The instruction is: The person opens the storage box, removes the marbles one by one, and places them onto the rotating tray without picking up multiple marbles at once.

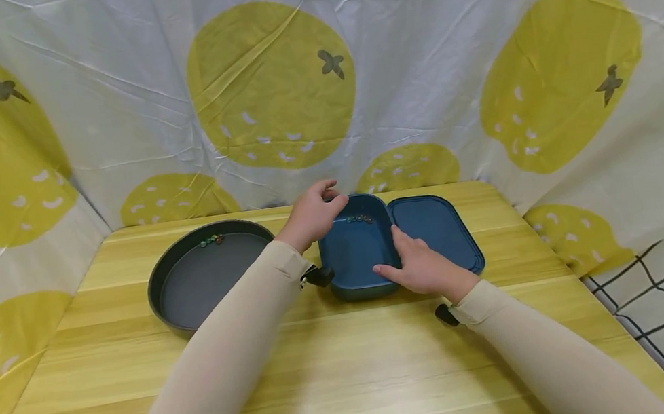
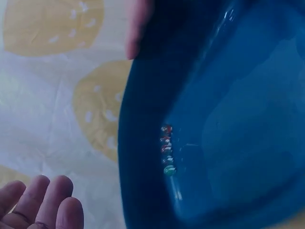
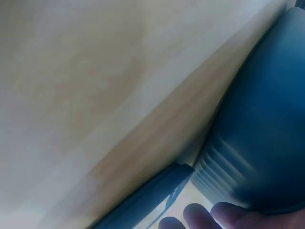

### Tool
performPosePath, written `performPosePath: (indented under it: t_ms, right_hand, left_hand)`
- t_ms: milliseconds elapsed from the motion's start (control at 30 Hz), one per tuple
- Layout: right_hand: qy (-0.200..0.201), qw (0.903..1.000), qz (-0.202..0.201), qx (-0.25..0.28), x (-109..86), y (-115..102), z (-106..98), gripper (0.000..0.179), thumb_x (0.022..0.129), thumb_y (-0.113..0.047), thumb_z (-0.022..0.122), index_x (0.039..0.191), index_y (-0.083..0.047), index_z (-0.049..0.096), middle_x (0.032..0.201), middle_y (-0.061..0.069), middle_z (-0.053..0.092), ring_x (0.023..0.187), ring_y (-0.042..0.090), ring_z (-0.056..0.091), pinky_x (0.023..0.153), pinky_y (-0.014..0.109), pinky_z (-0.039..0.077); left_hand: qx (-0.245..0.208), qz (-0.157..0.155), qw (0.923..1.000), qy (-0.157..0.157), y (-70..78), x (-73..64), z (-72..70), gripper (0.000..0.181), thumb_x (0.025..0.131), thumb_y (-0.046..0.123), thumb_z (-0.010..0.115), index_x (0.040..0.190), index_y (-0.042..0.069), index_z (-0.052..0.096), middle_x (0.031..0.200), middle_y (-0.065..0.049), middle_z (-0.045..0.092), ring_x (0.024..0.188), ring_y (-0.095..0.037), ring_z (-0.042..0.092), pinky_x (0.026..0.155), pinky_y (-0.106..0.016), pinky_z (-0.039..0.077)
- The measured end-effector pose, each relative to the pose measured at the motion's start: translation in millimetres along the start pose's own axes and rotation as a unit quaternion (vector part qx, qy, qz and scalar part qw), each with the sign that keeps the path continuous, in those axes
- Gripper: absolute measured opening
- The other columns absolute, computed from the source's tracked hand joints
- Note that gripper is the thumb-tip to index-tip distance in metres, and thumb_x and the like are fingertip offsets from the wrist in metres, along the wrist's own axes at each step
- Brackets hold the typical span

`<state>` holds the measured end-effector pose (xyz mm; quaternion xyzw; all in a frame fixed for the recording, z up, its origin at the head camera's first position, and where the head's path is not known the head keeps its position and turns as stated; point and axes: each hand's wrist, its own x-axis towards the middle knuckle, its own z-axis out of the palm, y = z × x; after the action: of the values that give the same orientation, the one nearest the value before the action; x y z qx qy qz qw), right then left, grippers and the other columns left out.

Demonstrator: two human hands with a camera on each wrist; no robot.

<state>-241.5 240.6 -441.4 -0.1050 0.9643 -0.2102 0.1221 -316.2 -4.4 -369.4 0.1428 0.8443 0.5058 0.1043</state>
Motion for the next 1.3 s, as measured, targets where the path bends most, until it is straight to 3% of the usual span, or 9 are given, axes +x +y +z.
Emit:
performPosePath:
  t_ms: [233, 567, 667, 867, 1033, 1300]
  right_hand:
    - [-0.002, 0.9999, -0.005, -0.009, -1.1, -0.2, 0.4, 0.114, 0.100, -0.073, 0.050, 0.168, 0.001, -0.003, 0.177, 0.021, 0.005, 0.160, 0.052, 0.014, 0.127, 0.065, 0.022]
    - [-0.003, 0.9999, -0.009, -0.008, -7.0, -6.5, 0.6, 0.111, 0.102, -0.070, 0.052, 0.168, 0.001, -0.002, 0.177, 0.021, 0.007, 0.160, 0.052, 0.014, 0.127, 0.066, 0.023]
    - [-0.003, 0.9999, -0.007, -0.010, -8.5, -7.6, 1.1, 0.110, 0.102, -0.068, 0.053, 0.168, 0.001, -0.001, 0.177, 0.020, 0.008, 0.160, 0.051, 0.015, 0.127, 0.065, 0.023]
    - [-0.001, 0.9999, -0.003, -0.013, -11.9, -7.8, 3.6, 0.109, 0.102, -0.066, 0.055, 0.168, 0.001, 0.001, 0.177, 0.020, 0.010, 0.160, 0.051, 0.019, 0.127, 0.064, 0.025]
    - [0.003, 0.9999, 0.000, -0.011, -15.0, -6.9, 2.8, 0.108, 0.102, -0.064, 0.056, 0.168, 0.000, 0.000, 0.177, 0.019, 0.009, 0.160, 0.050, 0.018, 0.127, 0.064, 0.025]
    - [0.003, 0.9999, -0.003, -0.015, -13.4, -10.2, 5.1, 0.107, 0.102, -0.064, 0.056, 0.168, 0.000, 0.000, 0.177, 0.018, 0.010, 0.161, 0.047, 0.018, 0.129, 0.061, 0.025]
  left_hand:
    - [-0.049, -0.022, 0.9984, -0.017, -3.3, 28.5, 20.2, 0.061, 0.110, 0.036, 0.057, 0.164, 0.016, 0.039, 0.150, -0.013, 0.059, 0.132, -0.034, 0.063, 0.110, -0.050, 0.051]
    - [-0.076, -0.064, 0.9934, -0.057, -10.6, 45.4, 44.5, 0.056, 0.111, 0.029, 0.056, 0.162, 0.012, 0.041, 0.162, -0.015, 0.048, 0.137, -0.034, 0.061, 0.114, -0.045, 0.049]
    - [-0.048, -0.069, 0.9950, -0.054, -15.3, 50.5, 49.5, 0.053, 0.110, 0.027, 0.057, 0.160, 0.014, 0.046, 0.160, -0.014, 0.050, 0.137, -0.034, 0.060, 0.111, -0.048, 0.050]
    - [0.046, -0.072, 0.9951, -0.051, -25.8, 60.5, 59.9, 0.048, 0.108, 0.025, 0.060, 0.155, 0.017, 0.056, 0.161, -0.010, 0.051, 0.146, -0.032, 0.051, 0.119, -0.050, 0.044]
    - [0.054, -0.088, 0.9929, -0.060, -30.5, 65.0, 69.7, 0.047, 0.107, 0.022, 0.064, 0.153, 0.017, 0.058, 0.158, -0.010, 0.054, 0.145, -0.032, 0.053, 0.118, -0.049, 0.046]
    - [0.154, -0.081, 0.9811, -0.084, -37.3, 71.6, 77.0, 0.046, 0.107, 0.019, 0.060, 0.152, 0.014, 0.059, 0.153, -0.007, 0.060, 0.141, -0.026, 0.057, 0.119, -0.042, 0.046]
